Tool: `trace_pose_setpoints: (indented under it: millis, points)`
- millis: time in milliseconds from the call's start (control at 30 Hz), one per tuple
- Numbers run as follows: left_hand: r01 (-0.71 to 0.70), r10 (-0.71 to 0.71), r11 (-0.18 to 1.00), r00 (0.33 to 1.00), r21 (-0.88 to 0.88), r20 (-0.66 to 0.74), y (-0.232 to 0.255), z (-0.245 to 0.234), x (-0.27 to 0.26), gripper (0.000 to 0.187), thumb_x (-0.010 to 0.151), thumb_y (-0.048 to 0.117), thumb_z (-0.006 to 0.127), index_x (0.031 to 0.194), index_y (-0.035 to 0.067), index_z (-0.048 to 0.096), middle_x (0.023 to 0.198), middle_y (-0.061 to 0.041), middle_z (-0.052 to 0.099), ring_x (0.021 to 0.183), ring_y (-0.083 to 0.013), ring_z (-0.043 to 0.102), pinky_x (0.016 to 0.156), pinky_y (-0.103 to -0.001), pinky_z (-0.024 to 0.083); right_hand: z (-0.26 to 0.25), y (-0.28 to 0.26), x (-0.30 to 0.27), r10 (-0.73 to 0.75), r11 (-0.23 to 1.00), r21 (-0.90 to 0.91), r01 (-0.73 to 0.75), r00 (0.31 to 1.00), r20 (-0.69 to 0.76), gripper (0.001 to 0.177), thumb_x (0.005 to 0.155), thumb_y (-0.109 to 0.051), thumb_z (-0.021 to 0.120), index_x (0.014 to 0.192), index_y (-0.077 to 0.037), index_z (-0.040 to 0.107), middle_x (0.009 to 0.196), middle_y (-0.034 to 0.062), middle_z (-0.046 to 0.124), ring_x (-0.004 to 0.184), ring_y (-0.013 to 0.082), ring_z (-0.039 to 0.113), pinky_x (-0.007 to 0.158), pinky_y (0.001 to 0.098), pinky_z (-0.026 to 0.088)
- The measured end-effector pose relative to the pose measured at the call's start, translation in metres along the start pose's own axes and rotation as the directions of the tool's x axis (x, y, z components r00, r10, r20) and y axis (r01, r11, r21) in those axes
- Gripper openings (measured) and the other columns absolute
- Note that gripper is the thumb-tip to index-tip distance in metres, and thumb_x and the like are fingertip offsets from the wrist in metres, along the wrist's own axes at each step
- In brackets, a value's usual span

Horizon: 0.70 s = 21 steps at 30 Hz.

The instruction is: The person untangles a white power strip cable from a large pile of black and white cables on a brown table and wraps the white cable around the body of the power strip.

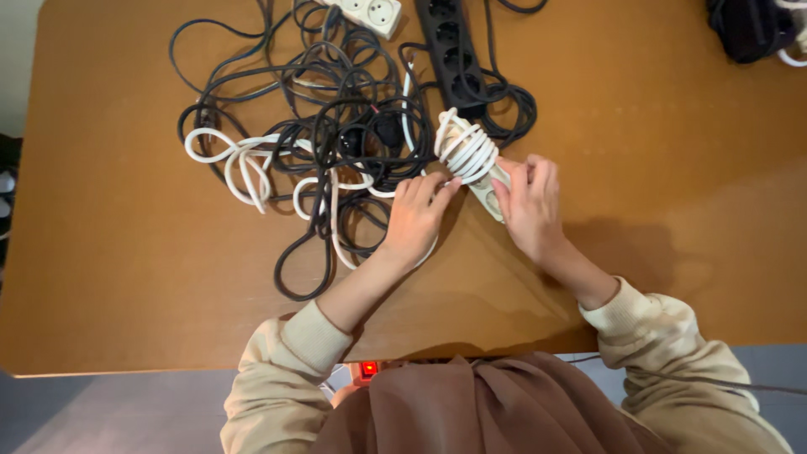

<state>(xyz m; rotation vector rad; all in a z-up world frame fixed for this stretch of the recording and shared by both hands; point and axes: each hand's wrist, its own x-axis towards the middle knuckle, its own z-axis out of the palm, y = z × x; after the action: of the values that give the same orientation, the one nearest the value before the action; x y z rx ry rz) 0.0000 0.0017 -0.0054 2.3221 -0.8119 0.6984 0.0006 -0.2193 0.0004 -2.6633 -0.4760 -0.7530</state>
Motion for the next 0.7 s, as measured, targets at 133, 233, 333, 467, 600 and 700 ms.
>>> trace_pose_setpoints:
  millis: [133, 233, 333, 467, 600, 700]
  points:
    - [-0.034, 0.032, 0.997, 0.999, 0.069, 0.035, -0.001, 0.001, 0.000, 0.046, 0.088, 0.005, 0.061, 0.134, 0.003, 0.062, 0.119, -0.012, 0.060, 0.109, -0.0292, 0.059, 0.097, -0.042, 0.045, 0.000, -0.007, 0.001, -0.147, 0.928, -0.350, 0.131, 0.989, -0.021, 0.035, 0.099, -0.018, 0.067, 0.132, -0.006, 0.064, 0.119, 0.0139, 0.058, 0.098, 0.0296, 0.057, 0.091, 0.0414, 0.043]
    - [-0.028, 0.022, 0.995, 0.997, 0.092, 0.070, -0.001, 0.005, 0.001, 0.051, 0.089, 0.005, 0.062, 0.140, 0.002, 0.059, 0.130, -0.013, 0.059, 0.119, -0.0302, 0.057, 0.107, -0.045, 0.043, 0.003, -0.005, 0.001, -0.174, 0.847, -0.503, 0.171, 0.984, 0.041, 0.041, 0.102, -0.016, 0.065, 0.141, -0.003, 0.062, 0.123, 0.0107, 0.063, 0.100, 0.0240, 0.058, 0.098, 0.0382, 0.044]
    - [-0.024, 0.017, 0.987, 0.999, 0.161, 0.046, 0.005, 0.008, 0.003, 0.057, 0.087, 0.008, 0.062, 0.143, 0.000, 0.053, 0.138, -0.016, 0.055, 0.135, -0.0358, 0.050, 0.115, -0.052, 0.037, 0.010, -0.006, 0.000, -0.137, 0.817, -0.556, 0.150, 0.988, 0.065, 0.052, 0.104, -0.024, 0.066, 0.148, 0.003, 0.059, 0.124, 0.0137, 0.064, 0.103, 0.0254, 0.059, 0.102, 0.0391, 0.043]
    - [-0.023, -0.002, 0.982, 0.991, 0.188, 0.130, 0.009, 0.008, 0.002, 0.063, 0.086, 0.011, 0.064, 0.146, -0.002, 0.048, 0.143, -0.018, 0.053, 0.137, -0.0368, 0.046, 0.117, -0.059, 0.030, 0.018, -0.011, -0.003, -0.097, 0.844, -0.517, 0.146, 0.988, 0.122, 0.083, 0.096, -0.049, 0.069, 0.148, 0.012, 0.049, 0.128, 0.0262, 0.062, 0.116, 0.0375, 0.062, 0.113, 0.0479, 0.041]
    - [-0.019, 0.004, 0.995, 0.989, 0.097, 0.149, 0.005, 0.006, 0.000, 0.067, 0.088, 0.007, 0.063, 0.150, -0.007, 0.043, 0.147, -0.021, 0.052, 0.140, -0.0361, 0.048, 0.120, -0.058, 0.031, 0.024, -0.007, 0.000, -0.044, 0.864, -0.486, 0.132, 0.981, 0.188, 0.097, 0.095, -0.052, 0.073, 0.155, 0.016, 0.039, 0.139, 0.0343, 0.057, 0.122, 0.0473, 0.059, 0.118, 0.0579, 0.039]
    - [-0.016, 0.007, 0.998, 0.987, 0.058, 0.159, 0.003, 0.009, -0.002, 0.067, 0.087, 0.006, 0.062, 0.150, -0.007, 0.043, 0.148, -0.022, 0.052, 0.141, -0.0368, 0.048, 0.121, -0.057, 0.031, 0.027, -0.007, -0.003, -0.027, 0.853, -0.510, 0.110, 0.985, 0.168, 0.088, 0.100, -0.042, 0.075, 0.159, 0.012, 0.038, 0.154, 0.0298, 0.051, 0.129, 0.0474, 0.057, 0.111, 0.0579, 0.042]
